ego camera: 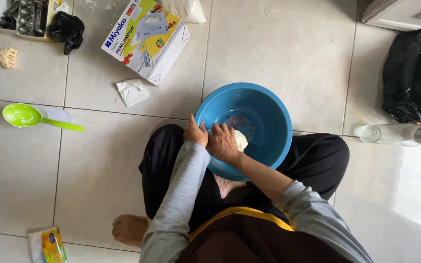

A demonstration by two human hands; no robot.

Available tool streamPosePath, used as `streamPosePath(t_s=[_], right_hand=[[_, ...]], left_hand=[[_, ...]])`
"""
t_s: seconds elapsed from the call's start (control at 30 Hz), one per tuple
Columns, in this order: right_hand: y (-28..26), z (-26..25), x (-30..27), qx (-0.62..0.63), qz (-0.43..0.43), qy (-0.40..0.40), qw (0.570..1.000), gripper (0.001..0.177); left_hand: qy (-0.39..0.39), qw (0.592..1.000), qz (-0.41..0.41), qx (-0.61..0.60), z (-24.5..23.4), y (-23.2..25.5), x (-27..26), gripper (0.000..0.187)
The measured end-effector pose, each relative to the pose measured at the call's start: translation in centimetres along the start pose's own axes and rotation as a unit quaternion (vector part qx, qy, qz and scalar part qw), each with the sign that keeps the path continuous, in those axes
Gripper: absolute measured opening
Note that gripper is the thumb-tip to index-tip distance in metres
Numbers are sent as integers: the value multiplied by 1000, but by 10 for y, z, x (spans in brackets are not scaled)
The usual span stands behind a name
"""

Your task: The person is kneading a ball of white dough in a blue plastic bowl using both hands, folding and pressing it repeatedly.

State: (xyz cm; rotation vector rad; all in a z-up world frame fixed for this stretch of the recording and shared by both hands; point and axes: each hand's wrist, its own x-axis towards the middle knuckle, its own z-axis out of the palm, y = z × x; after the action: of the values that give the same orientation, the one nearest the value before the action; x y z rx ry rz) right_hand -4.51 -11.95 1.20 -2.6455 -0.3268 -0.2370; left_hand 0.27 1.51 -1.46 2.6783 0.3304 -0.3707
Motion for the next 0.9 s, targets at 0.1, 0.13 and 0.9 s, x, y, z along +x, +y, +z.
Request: streamPosePath(t_s=[0.1,0.13,0.9], right_hand=[[-18,-65,-37,78,-31,-71,994,23],[-16,-76,-51,98,-55,-64,992,24],[43,11,-28,-77,8,-191,979,52]], left_hand=[[24,1000,8,14,9,-7,5,55],[7,1000,5,12,6,-4,5,57],[-67,996,6,57,-22,43,33,54]])
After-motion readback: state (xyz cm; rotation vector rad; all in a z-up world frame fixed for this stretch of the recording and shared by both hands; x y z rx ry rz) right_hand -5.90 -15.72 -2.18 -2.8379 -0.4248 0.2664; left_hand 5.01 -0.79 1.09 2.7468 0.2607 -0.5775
